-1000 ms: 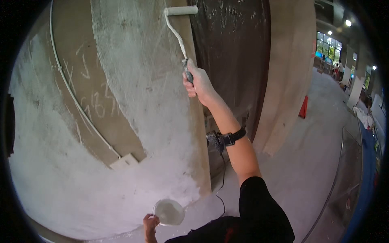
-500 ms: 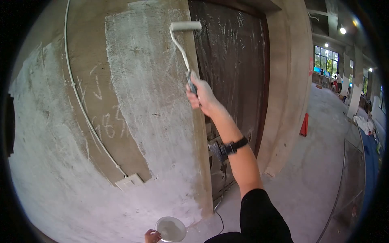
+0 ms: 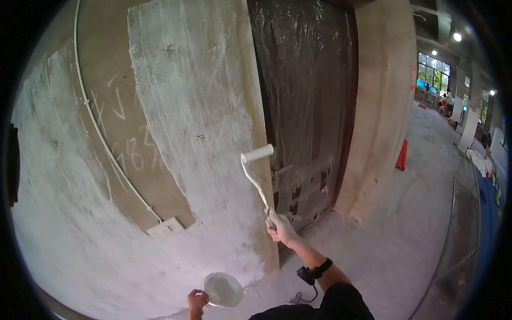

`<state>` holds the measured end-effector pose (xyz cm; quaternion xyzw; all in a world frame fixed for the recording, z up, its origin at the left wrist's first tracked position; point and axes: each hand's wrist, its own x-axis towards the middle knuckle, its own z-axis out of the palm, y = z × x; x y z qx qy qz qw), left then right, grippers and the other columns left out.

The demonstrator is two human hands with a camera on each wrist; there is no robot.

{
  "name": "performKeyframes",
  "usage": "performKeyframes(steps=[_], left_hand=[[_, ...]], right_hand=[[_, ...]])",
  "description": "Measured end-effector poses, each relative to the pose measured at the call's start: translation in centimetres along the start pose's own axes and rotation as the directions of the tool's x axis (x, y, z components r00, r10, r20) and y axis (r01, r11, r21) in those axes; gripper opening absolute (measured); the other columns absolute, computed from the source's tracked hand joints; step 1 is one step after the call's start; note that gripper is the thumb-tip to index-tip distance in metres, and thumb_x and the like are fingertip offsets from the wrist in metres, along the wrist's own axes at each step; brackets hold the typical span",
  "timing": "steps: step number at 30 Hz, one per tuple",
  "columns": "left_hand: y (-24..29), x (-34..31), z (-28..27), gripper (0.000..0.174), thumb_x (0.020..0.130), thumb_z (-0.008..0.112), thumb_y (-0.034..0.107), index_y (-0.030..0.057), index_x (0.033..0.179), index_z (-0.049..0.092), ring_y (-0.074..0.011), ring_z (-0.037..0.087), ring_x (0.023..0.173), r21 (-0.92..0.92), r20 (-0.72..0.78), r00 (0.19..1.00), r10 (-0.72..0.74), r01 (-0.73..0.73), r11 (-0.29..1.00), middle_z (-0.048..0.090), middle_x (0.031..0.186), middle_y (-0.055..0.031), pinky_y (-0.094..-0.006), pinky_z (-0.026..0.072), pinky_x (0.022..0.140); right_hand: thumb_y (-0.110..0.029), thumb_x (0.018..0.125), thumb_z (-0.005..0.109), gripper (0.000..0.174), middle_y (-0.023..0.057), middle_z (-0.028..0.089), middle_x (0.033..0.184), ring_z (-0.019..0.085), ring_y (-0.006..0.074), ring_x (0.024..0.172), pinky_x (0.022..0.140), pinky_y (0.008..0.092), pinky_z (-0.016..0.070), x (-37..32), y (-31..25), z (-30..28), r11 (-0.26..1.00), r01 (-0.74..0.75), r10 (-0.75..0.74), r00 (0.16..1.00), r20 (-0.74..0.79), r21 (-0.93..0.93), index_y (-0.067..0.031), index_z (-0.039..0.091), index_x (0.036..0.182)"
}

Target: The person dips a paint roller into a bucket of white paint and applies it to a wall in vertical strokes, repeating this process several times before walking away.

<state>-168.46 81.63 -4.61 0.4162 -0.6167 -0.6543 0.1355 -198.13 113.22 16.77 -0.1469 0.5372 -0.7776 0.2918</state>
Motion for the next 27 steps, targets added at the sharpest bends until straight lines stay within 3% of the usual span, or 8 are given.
performKeyframes(steps=[3,8,11,14,16,18,20,27], left_hand=[[2.0,-2.0,1.0,0.019,0.075,0.066,-0.004,-0.0029,0.091,0.057,-0.0158,0.06,0.054,0.124,-0.038,0.999,-0.016,0.02,0.992,0.063,0.068,-0.0116,-0.0264,0.0503,0.048],[1.7,-2.8,1.0,0.018,0.073,0.068,-0.002,-0.0023,0.089,0.059,-0.0151,0.059,0.057,0.056,-0.01,1.0,-0.007,0.007,0.998,0.062,0.069,-0.0109,-0.0258,0.0514,0.052],[1.8,-3.6,1.1,0.017,0.073,0.067,-0.001,-0.0026,0.088,0.06,-0.0157,0.06,0.057,0.092,-0.057,0.998,-0.015,0.02,0.996,0.063,0.071,-0.0117,-0.0261,0.0525,0.053],[2.0,-4.6,0.7,0.02,0.069,0.067,0.007,-0.003,0.086,0.062,-0.012,0.056,0.055,0.07,-0.086,0.996,-0.016,0.022,0.997,0.063,0.066,-0.0093,-0.0258,0.0421,0.047],[0.8,-4.9,-0.1,0.019,0.069,0.067,0.006,-0.0032,0.085,0.062,-0.0121,0.056,0.055,0.045,-0.099,0.995,-0.008,0.013,0.999,0.063,0.066,-0.0092,-0.0258,0.042,0.046],[0.2,-5.1,-0.9,0.019,0.069,0.067,0.005,-0.0033,0.085,0.062,-0.0121,0.056,0.054,0.03,-0.104,0.995,-0.001,0.005,1.0,0.062,0.065,-0.009,-0.0257,0.0418,0.046],[-0.3,-5.6,-1.6,0.018,0.068,0.065,0.004,-0.0032,0.085,0.062,-0.0124,0.056,0.054,0.036,-0.124,0.992,0.018,-0.014,0.999,0.061,0.064,-0.0086,-0.0256,0.0416,0.046],[-1.3,-7.4,-4.4,0.018,0.067,0.064,0.003,-0.0039,0.083,0.061,-0.0129,0.055,0.051,-0.094,-0.213,0.977,-0.009,-0.011,0.996,0.061,0.063,-0.0093,-0.0264,0.0408,0.044]], right_hand=[[-0.058,0.096,0.039,0.053,-0.0042,0.035,0.05,0.03,0.0057,0.036,0.035,0.0226,0.0239,-1.5,5.3,-1.0,0.997,-0.066,0.065,0.998,-0.019,-0.032,-0.0113,0.045,0.072],[-0.063,0.094,0.039,0.055,-0.0047,0.033,0.046,0.026,0.0074,0.034,0.033,0.0249,0.0211,-2.0,16.4,-4.1,0.987,-0.12,0.097,0.975,-0.201,-0.106,-0.0159,0.043,0.066],[-0.063,0.094,0.037,0.053,-0.0048,0.033,0.046,0.027,0.0083,0.034,0.033,0.0252,0.0215,-3.3,18.7,-4.1,0.967,-0.208,0.173,0.96,-0.222,-0.146,-0.0179,0.042,0.067],[-0.055,0.097,0.039,0.048,-0.0044,0.036,0.05,0.031,0.0067,0.039,0.037,0.0235,0.0241,-5.1,17.8,0.2,0.987,-0.154,0.137,0.96,-0.242,-0.05,-0.0163,0.042,0.069],[-0.034,0.101,0.044,0.033,-0.0071,0.034,0.062,0.032,0.0039,0.05,0.044,0.0199,0.0285,-5.1,14.9,4.7,0.988,0.087,-0.097,0.993,-0.074,-0.127,-0.0096,0.046,0.079],[-0.026,0.101,0.045,0.024,-0.0054,0.037,0.067,0.035,0.0034,0.056,0.048,0.0194,0.0308,-3.6,13.2,8.1,0.977,0.152,-0.16,0.986,-0.044,-0.149,-0.0079,0.047,0.086],[-0.027,0.101,0.045,0.024,-0.0041,0.039,0.072,0.038,0.0035,0.061,0.05,0.0193,0.0326,-2.7,10.6,11.5,0.995,0.071,-0.074,0.997,0.032,0.072,-0.0075,0.048,0.087],[-0.036,0.102,0.04,0.034,-0.004,0.04,0.059,0.036,0.0048,0.045,0.04,0.0213,0.0308,2.2,3.8,18.8,0.952,0.291,-0.274,0.947,0.167,-0.089,-0.0098,0.045,0.081]])
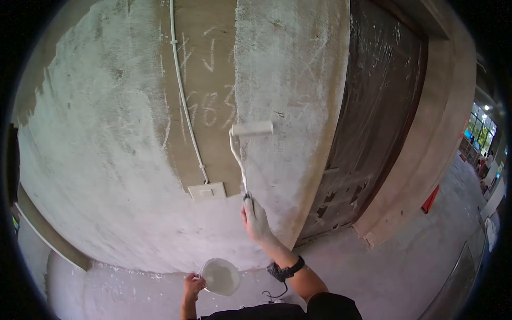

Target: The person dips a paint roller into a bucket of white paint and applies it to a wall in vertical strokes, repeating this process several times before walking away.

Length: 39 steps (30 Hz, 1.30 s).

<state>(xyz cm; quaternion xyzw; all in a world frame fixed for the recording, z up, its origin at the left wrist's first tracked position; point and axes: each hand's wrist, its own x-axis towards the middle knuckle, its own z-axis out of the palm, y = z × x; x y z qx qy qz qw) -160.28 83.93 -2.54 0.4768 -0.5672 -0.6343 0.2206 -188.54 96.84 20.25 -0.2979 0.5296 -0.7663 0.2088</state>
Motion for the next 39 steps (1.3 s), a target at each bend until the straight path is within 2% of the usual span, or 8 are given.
performKeyframes(steps=[3,5,17,20,25,32,34,39], left_hand=[[-1.1,0.3,-2.0,0.017,0.067,0.064,0.003,-0.0035,0.083,0.061,-0.0128,0.055,0.051,0.069,-0.024,1.0,0.006,-0.004,0.998,0.061,0.062,-0.0096,-0.0269,0.0405,0.044],[-1.1,0.3,-2.9,0.014,0.072,0.064,-0.001,-0.0018,0.085,0.06,-0.0161,0.061,0.057,0.095,0.005,1.0,-0.012,0.012,0.995,0.063,0.069,-0.0117,-0.028,0.0531,0.052],[0.3,1.7,-4.5,0.014,0.072,0.064,-0.001,-0.0046,0.085,0.059,-0.0163,0.061,0.055,0.125,0.002,0.999,0.036,-0.036,0.992,0.062,0.067,-0.0109,-0.0273,0.0523,0.05],[0.3,2.0,-4.5,0.014,0.073,0.064,-0.001,-0.0052,0.085,0.059,-0.0165,0.061,0.054,0.09,0.018,0.998,0.061,-0.063,0.994,0.062,0.065,-0.0111,-0.0278,0.0524,0.05],[0.4,2.5,-4.4,0.018,0.073,0.066,0.001,-0.0057,0.088,0.06,-0.0165,0.061,0.055,0.157,0.008,0.999,0.039,-0.04,0.987,0.063,0.066,-0.0124,-0.0276,0.0521,0.05],[2.9,1.4,-3.4,0.018,0.075,0.067,0.005,-0.0025,0.09,0.062,-0.0158,0.061,0.057,0.247,0.04,0.997,0.061,-0.069,0.966,0.065,0.07,-0.0122,-0.0266,0.05,0.05],[1.0,2.3,-3.7,0.02,0.075,0.067,0.006,-0.0034,0.091,0.061,-0.0149,0.061,0.057,0.133,0.084,0.994,0.066,-0.077,0.988,0.065,0.069,-0.0114,-0.0268,0.0495,0.049],[2.3,0.6,-3.2,0.018,0.075,0.066,0.007,-0.0015,0.091,0.062,-0.0136,0.06,0.058,0.287,0.05,0.998,0.029,-0.042,0.957,0.064,0.069,-0.0093,-0.0254,0.0464,0.049]], right_hand=[[-0.043,0.101,0.038,0.04,-0.0036,0.04,0.056,0.035,0.0045,0.042,0.038,0.0212,0.029,3.0,-3.9,1.2,0.999,0.053,-0.053,0.998,0.042,-0.002,-0.0114,0.044,0.078],[-0.048,0.1,0.038,0.042,-0.0034,0.04,0.056,0.034,0.0044,0.041,0.037,0.0213,0.0283,5.0,-7.0,1.6,0.998,0.049,-0.053,0.992,0.118,0.036,-0.0119,0.044,0.078],[-0.049,0.097,0.044,0.039,-0.0048,0.04,0.06,0.034,0.0059,0.043,0.04,0.0227,0.027,15.0,-28.1,8.8,0.958,0.158,-0.227,0.928,0.295,0.24,-0.0125,0.048,0.086],[-0.049,0.097,0.044,0.039,-0.0048,0.04,0.061,0.033,0.0056,0.043,0.04,0.0225,0.0267,15.6,-30.3,9.2,0.951,0.193,-0.263,0.917,0.3,0.241,-0.0114,0.048,0.086],[-0.049,0.097,0.044,0.038,-0.0046,0.041,0.06,0.032,0.0051,0.041,0.038,0.0221,0.0268,12.2,-26.1,6.6,0.965,-0.002,-0.101,0.922,0.375,0.264,-0.0124,0.049,0.087],[-0.052,0.096,0.045,0.04,-0.0027,0.041,0.058,0.032,0.0079,0.039,0.038,0.0253,0.0271,3.5,-13.8,3.0,0.944,-0.227,0.159,0.949,0.273,0.238,-0.0143,0.049,0.084],[-0.052,0.096,0.044,0.041,-0.0024,0.04,0.058,0.032,0.0079,0.039,0.038,0.0254,0.0271,-0.1,-11.0,2.3,0.922,-0.293,0.233,0.942,0.241,0.252,-0.0138,0.049,0.084],[-0.053,0.096,0.044,0.045,-0.0017,0.039,0.059,0.032,0.0084,0.04,0.038,0.0257,0.0268,-6.0,-5.4,1.1,0.84,-0.461,0.408,0.884,0.226,0.285,-0.0108,0.048,0.083]])
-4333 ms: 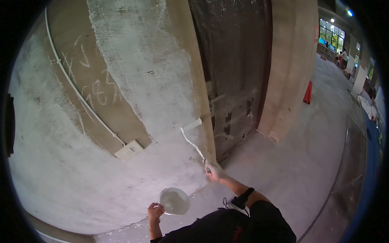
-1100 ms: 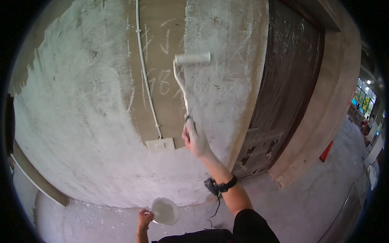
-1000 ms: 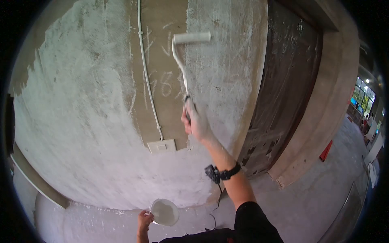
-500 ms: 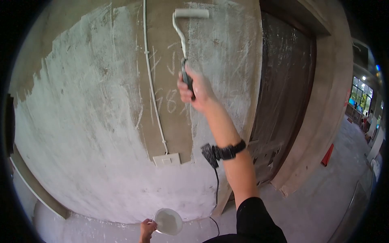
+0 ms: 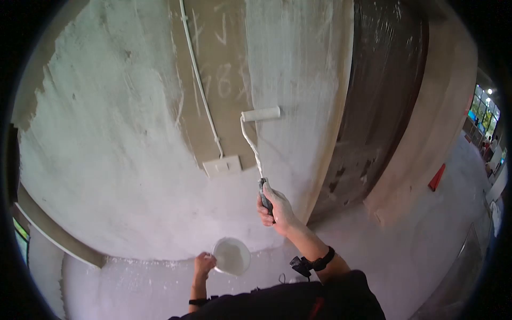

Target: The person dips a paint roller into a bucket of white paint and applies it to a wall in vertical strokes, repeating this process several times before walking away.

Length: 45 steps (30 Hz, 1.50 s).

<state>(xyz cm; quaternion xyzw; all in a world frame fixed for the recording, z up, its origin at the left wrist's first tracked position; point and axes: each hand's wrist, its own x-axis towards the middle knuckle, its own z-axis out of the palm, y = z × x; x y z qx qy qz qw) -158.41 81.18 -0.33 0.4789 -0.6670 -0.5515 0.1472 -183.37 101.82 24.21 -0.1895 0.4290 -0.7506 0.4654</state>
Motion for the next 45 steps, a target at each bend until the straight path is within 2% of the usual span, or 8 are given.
performKeyframes(steps=[7,17,22,28,31,33,36,45], left_hand=[[-2.2,0.3,0.0,0.014,0.074,0.064,0.003,0.0006,0.088,0.061,-0.0116,0.057,0.057,-0.1,0.007,0.998,-0.066,0.066,0.993,0.062,0.066,-0.0065,-0.0241,0.0444,0.048],[-3.1,-1.5,-0.4,0.013,0.073,0.063,0.0,0.0001,0.085,0.059,-0.0095,0.053,0.055,-0.166,0.013,0.997,-0.077,0.078,0.983,0.059,0.065,-0.0047,-0.0233,0.0421,0.049],[-4.2,-1.2,-0.9,0.012,0.073,0.062,0.001,0.0002,0.085,0.058,-0.0086,0.051,0.054,-0.228,0.022,0.996,-0.084,0.087,0.97,0.058,0.063,-0.0039,-0.0231,0.0376,0.049],[-4.4,-0.5,-1.0,0.011,0.074,0.063,0.001,0.0007,0.084,0.059,-0.0078,0.05,0.054,-0.239,0.044,0.997,-0.062,0.07,0.968,0.057,0.061,-0.0024,-0.0227,0.0359,0.049],[-3.6,-0.2,-0.7,0.01,0.075,0.063,0.002,0.0007,0.084,0.059,-0.0079,0.049,0.054,-0.21,0.017,0.995,-0.096,0.098,0.973,0.058,0.062,-0.0028,-0.0231,0.0362,0.049],[-3.5,-0.1,-0.9,0.009,0.082,0.066,0.005,0.0037,0.085,0.058,-0.008,0.054,0.057,-0.15,0.038,0.997,-0.07,0.075,0.986,0.059,0.066,-0.0021,-0.022,0.0463,0.053],[-3.4,-0.1,-0.6,0.01,0.076,0.063,0.002,0.0008,0.086,0.06,-0.0081,0.05,0.054,-0.197,0.018,0.998,-0.055,0.058,0.979,0.058,0.064,-0.0032,-0.023,0.0375,0.049],[-3.4,-0.3,-0.2,0.013,0.076,0.063,0.001,0.0003,0.088,0.059,-0.008,0.05,0.056,-0.226,0.047,0.99,-0.131,0.138,0.964,0.058,0.064,-0.0035,-0.0225,0.0389,0.051]], right_hand=[[-0.055,0.096,0.044,0.047,-0.0021,0.038,0.057,0.031,0.0084,0.038,0.037,0.0257,0.0261,-0.9,9.5,-4.4,0.976,-0.204,0.213,0.968,-0.129,0.08,-0.0107,0.045,0.079],[-0.057,0.096,0.041,0.049,-0.0031,0.036,0.053,0.029,0.0079,0.036,0.034,0.0261,0.0245,-0.4,17.1,-6.9,0.971,-0.225,0.24,0.93,-0.278,0.087,-0.0111,0.043,0.076],[-0.057,0.096,0.042,0.048,-0.0036,0.036,0.053,0.029,0.0071,0.036,0.033,0.0243,0.0242,0.8,13.4,-5.5,0.999,-0.05,0.049,0.957,-0.286,0.003,-0.0116,0.043,0.078],[-0.052,0.096,0.045,0.041,-0.0046,0.038,0.055,0.028,0.005,0.037,0.036,0.0213,0.0249,3.0,2.3,-2.7,0.974,0.214,-0.224,0.959,-0.176,-0.073,-0.0132,0.05,0.085],[-0.051,0.097,0.044,0.041,-0.0043,0.038,0.056,0.029,0.0055,0.038,0.037,0.0223,0.0258,2.8,-2.2,-2.2,0.971,0.216,-0.232,0.957,-0.176,-0.105,-0.0124,0.049,0.084],[-0.051,0.097,0.044,0.04,-0.0049,0.037,0.056,0.028,0.0048,0.039,0.037,0.0219,0.0249,2.2,-3.1,-2.7,0.947,0.246,-0.276,0.952,-0.133,-0.207,-0.013,0.05,0.085],[-0.052,0.097,0.043,0.041,-0.0048,0.036,0.056,0.027,0.0045,0.039,0.037,0.0216,0.0241,1.1,0.4,-4.6,0.97,0.138,-0.177,0.966,-0.188,-0.202,-0.0128,0.049,0.084],[-0.052,0.097,0.043,0.043,-0.0049,0.034,0.051,0.026,0.0055,0.036,0.034,0.0229,0.0221,-1.8,16.1,-15.1,0.979,-0.201,0.177,0.931,-0.318,-0.043,-0.0138,0.045,0.077]])
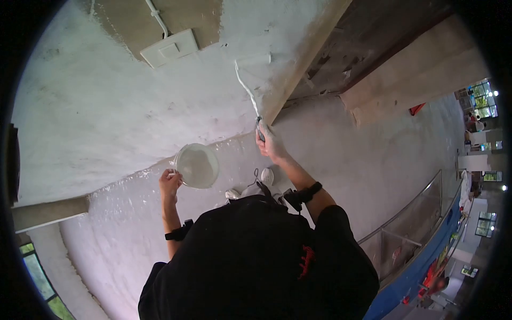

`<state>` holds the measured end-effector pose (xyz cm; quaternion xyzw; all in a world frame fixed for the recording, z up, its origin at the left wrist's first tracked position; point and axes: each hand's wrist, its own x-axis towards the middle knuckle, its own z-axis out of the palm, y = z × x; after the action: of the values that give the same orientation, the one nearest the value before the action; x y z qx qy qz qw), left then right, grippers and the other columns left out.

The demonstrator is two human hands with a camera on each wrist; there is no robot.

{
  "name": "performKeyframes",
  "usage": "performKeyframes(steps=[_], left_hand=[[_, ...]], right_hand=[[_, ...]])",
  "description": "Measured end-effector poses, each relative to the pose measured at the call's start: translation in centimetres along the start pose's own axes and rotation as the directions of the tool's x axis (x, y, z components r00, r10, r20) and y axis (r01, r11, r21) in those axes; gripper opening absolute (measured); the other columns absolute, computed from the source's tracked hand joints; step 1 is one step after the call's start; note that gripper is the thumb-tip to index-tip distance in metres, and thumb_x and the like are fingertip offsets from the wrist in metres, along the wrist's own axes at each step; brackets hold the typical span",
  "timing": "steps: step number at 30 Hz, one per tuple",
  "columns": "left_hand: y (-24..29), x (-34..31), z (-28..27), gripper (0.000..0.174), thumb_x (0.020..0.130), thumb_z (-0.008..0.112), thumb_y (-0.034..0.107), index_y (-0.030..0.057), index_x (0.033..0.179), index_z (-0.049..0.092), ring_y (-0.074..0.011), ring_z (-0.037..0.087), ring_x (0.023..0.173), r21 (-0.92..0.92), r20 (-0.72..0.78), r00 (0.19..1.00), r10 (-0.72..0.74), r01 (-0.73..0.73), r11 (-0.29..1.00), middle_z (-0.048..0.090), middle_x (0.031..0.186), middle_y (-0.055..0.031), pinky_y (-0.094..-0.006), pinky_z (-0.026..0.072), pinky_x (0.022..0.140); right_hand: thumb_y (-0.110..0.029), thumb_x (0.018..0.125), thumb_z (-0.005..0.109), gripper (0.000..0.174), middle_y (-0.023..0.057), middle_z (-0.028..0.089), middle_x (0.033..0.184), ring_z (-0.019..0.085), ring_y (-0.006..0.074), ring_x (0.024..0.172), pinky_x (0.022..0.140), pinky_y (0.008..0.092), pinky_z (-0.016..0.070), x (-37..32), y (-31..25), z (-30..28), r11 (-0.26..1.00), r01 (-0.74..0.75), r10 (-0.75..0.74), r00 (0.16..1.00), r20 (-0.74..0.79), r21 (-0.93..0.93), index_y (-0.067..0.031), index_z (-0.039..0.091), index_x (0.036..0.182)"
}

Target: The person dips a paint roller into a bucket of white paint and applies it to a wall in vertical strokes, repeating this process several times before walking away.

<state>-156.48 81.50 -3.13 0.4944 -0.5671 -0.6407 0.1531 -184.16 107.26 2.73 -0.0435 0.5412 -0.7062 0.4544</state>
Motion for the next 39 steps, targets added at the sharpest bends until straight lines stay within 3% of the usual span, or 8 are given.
performKeyframes(steps=[7,14,22,28,30,35,37,39], left_hand=[[0.1,-0.3,0.2,0.013,0.077,0.064,0.002,0.0004,0.089,0.059,-0.0083,0.05,0.056,0.019,-0.03,0.999,-0.013,0.013,1.0,0.058,0.064,-0.0038,-0.0224,0.0389,0.052],[-0.2,-0.9,-0.2,0.013,0.078,0.064,0.004,0.0001,0.09,0.06,-0.0079,0.049,0.057,0.056,-0.021,0.999,-0.024,0.025,0.998,0.057,0.065,-0.0035,-0.0225,0.0375,0.052],[-0.9,-0.1,-0.5,0.014,0.077,0.063,0.004,-0.0003,0.09,0.06,-0.0078,0.048,0.058,0.09,-0.005,1.0,-0.027,0.028,0.996,0.057,0.067,-0.0033,-0.0226,0.0373,0.052],[-0.2,0.5,0.3,0.014,0.077,0.063,0.004,-0.0005,0.089,0.06,-0.0078,0.048,0.056,0.091,0.018,1.0,0.0,-0.001,0.996,0.057,0.065,-0.0029,-0.0232,0.0368,0.051],[0.5,0.6,1.0,0.014,0.076,0.063,0.004,-0.0007,0.089,0.06,-0.0078,0.048,0.056,0.095,0.029,1.0,-0.004,0.002,0.996,0.057,0.065,-0.003,-0.0233,0.0367,0.051],[1.6,1.5,2.5,0.014,0.076,0.063,0.004,-0.001,0.089,0.06,-0.0078,0.048,0.056,0.124,0.077,0.997,0.026,-0.035,0.992,0.058,0.065,-0.0033,-0.0233,0.0364,0.052],[2.2,1.5,3.0,0.012,0.081,0.062,0.002,0.0015,0.092,0.058,-0.0099,0.054,0.061,0.158,0.11,0.994,0.03,-0.047,0.986,0.059,0.07,-0.004,-0.0232,0.0457,0.057],[2.5,1.7,3.5,0.012,0.081,0.062,0.002,0.0016,0.092,0.058,-0.0096,0.054,0.061,0.14,0.138,0.988,0.066,-0.085,0.987,0.059,0.07,-0.0037,-0.023,0.0454,0.057]], right_hand=[[-0.055,0.095,0.044,0.047,-0.0047,0.034,0.05,0.028,0.0068,0.036,0.034,0.0243,0.0221,3.5,6.8,-3.8,0.992,-0.112,0.103,0.986,-0.129,-0.065,-0.0135,0.044,0.073],[-0.057,0.095,0.039,0.047,-0.0061,0.033,0.053,0.026,0.0071,0.039,0.038,0.0251,0.0207,8.3,12.2,-8.2,0.914,-0.385,0.353,0.911,-0.215,-0.131,-0.0145,0.045,0.075],[-0.06,0.093,0.042,0.049,-0.0068,0.034,0.053,0.026,0.0071,0.04,0.038,0.0255,0.0218,7.6,10.3,-8.2,0.898,-0.433,0.406,0.885,-0.228,-0.082,-0.0138,0.046,0.077],[-0.058,0.095,0.041,0.048,-0.006,0.034,0.053,0.027,0.0061,0.038,0.037,0.0242,0.0236,0.4,1.6,-6.0,0.972,-0.213,0.185,0.956,-0.229,-0.103,-0.0135,0.046,0.077],[-0.057,0.096,0.04,0.047,-0.0065,0.033,0.052,0.027,0.005,0.036,0.036,0.0223,0.0236,-1.2,-1.0,-5.8,0.992,-0.063,0.044,0.984,-0.17,-0.108,-0.0144,0.046,0.077],[-0.055,0.098,0.037,0.047,-0.0059,0.033,0.053,0.026,0.0054,0.037,0.036,0.0229,0.0238,-3.6,-7.5,-4.9,0.978,0.16,-0.178,0.975,-0.136,-0.134,-0.014,0.043,0.077],[-0.056,0.097,0.037,0.047,-0.0058,0.033,0.053,0.024,0.0042,0.036,0.035,0.0227,0.0235,-4.1,-10.4,-4.7,0.96,0.275,-0.281,0.949,-0.143,-0.056,-0.0126,0.046,0.079],[-0.056,0.097,0.038,0.047,-0.0054,0.033,0.053,0.025,0.0042,0.036,0.036,0.0226,0.0235,-4.4,-13.7,-5.0,0.933,0.349,-0.357,0.925,-0.127,-0.083,-0.0125,0.046,0.08]])
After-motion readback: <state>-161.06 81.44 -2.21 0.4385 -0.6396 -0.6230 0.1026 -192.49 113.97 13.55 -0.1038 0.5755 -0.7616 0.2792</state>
